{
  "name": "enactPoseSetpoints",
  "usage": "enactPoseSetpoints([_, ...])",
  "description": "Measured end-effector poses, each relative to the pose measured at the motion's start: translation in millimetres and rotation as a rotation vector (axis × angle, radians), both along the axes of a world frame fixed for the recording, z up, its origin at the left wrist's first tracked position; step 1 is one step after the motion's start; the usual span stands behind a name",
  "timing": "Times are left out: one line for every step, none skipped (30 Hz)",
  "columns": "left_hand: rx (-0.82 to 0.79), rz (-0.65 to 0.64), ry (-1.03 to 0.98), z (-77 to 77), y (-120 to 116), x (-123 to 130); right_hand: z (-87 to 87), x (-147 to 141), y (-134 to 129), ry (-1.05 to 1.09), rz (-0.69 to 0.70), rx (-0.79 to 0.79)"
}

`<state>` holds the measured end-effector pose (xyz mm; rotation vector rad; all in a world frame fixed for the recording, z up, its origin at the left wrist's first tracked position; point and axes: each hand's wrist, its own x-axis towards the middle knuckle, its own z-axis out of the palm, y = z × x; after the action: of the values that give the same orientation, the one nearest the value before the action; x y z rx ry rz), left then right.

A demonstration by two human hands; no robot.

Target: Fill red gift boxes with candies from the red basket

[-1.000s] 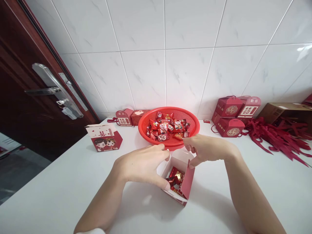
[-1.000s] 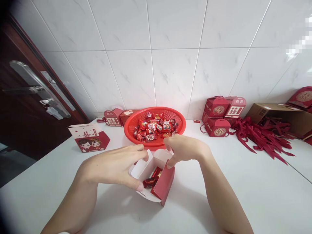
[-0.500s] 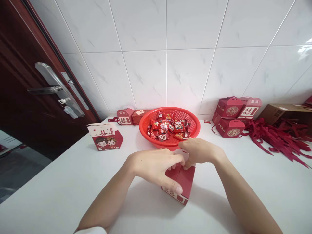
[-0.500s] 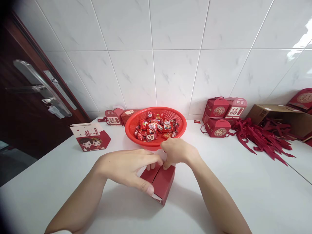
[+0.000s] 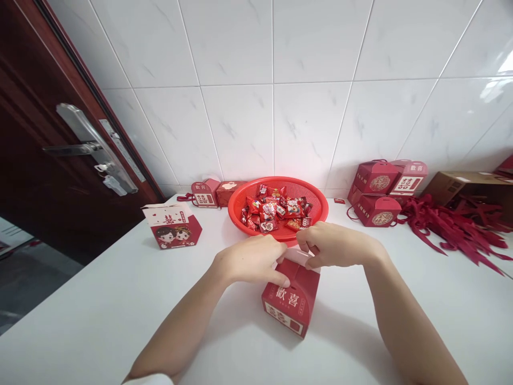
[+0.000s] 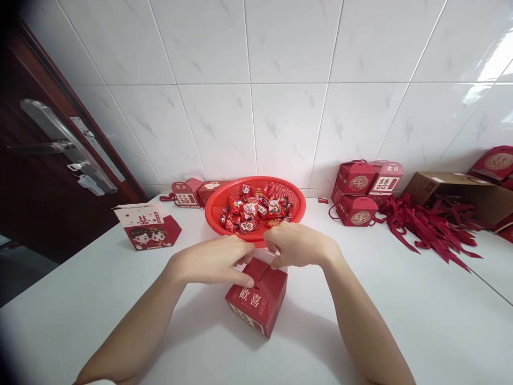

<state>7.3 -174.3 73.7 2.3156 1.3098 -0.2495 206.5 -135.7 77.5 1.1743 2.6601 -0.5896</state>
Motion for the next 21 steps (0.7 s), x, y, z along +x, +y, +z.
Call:
enactPoseSetpoints([0.005, 0.018, 0.014, -1.6, 0, 1, 0.6, 1, 0, 0.010, 0.019, -0.022])
enactPoseSetpoints([0.007, 0.032, 0.023, -3.0, 0, 2, 0.9, 1, -1, 0.017, 0.046, -0.046])
enactPoseSetpoints([0.011, 0.043, 0.029, -4.0, -1, 3, 1.1, 1, -1, 0.020, 0.078, -0.072])
enactPoseSetpoints([0.014, 0.054, 0.034, -4.7, -2, 4, 1.1, -1, -2, 0.019, 0.113, -0.097])
enactPoseSetpoints([0.019, 0.068, 0.039, -5.0, -3, 5, 1.0, -2, -2, 0.016, 0.146, -0.117])
enactPoseSetpoints([0.028, 0.086, 0.042, -5.1, -4, 6, 0.8, -4, -3, 0.012, 0.173, -0.134])
enactPoseSetpoints([0.041, 0.100, 0.038, -5.1, -4, 6, 0.4, -6, -4, 0.008, 0.194, -0.149])
enactPoseSetpoints([0.049, 0.104, 0.028, -5.1, -5, 6, -0.3, -7, -5, 0.007, 0.210, -0.163])
enactPoseSetpoints([0.050, 0.094, 0.007, -5.3, -5, 7, -1.3, -9, -5, 0.006, 0.222, -0.176])
enactPoseSetpoints([0.039, 0.070, -0.020, -5.8, -4, 7, -2.4, -10, -5, 0.004, 0.232, -0.190])
enactPoseSetpoints([0.020, 0.036, -0.051, -6.4, -3, 6, -3.6, -11, -5, 0.002, 0.244, -0.201])
enactPoseSetpoints([-0.003, 0.001, -0.078, -7.3, -2, 6, -4.6, -12, -5, 0.000, 0.256, -0.211])
enactPoseSetpoints([-0.024, -0.032, -0.095, -8.2, 0, 6, -5.4, -12, -4, 0.000, 0.266, -0.217])
enactPoseSetpoints([-0.042, -0.058, -0.105, -9.1, 2, 6, -5.8, -12, -3, 0.001, 0.273, -0.220])
enactPoseSetpoints([-0.058, -0.079, -0.109, -9.9, 4, 5, -5.7, -11, -3, 0.003, 0.275, -0.220])
enactPoseSetpoints([-0.075, -0.094, -0.109, -10.5, 5, 5, -5.2, -9, -2, 0.009, 0.275, -0.215])
enactPoseSetpoints([-0.090, -0.103, -0.103, -10.9, 7, 5, -4.4, -8, -2, 0.016, 0.270, -0.208])
enactPoseSetpoints([-0.105, -0.105, -0.091, -11.1, 8, 5, -3.3, -5, -1, 0.023, 0.261, -0.199])
enactPoseSetpoints([-0.115, -0.098, -0.074, -11.3, 9, 5, -2.2, -3, -1, 0.031, 0.247, -0.188])
enactPoseSetpoints([-0.117, -0.085, -0.051, -11.3, 10, 6, -1.2, -1, -1, 0.039, 0.229, -0.174])
enactPoseSetpoints([-0.108, -0.069, -0.026, -11.3, 10, 6, -0.2, 2, -1, 0.048, 0.205, -0.156])
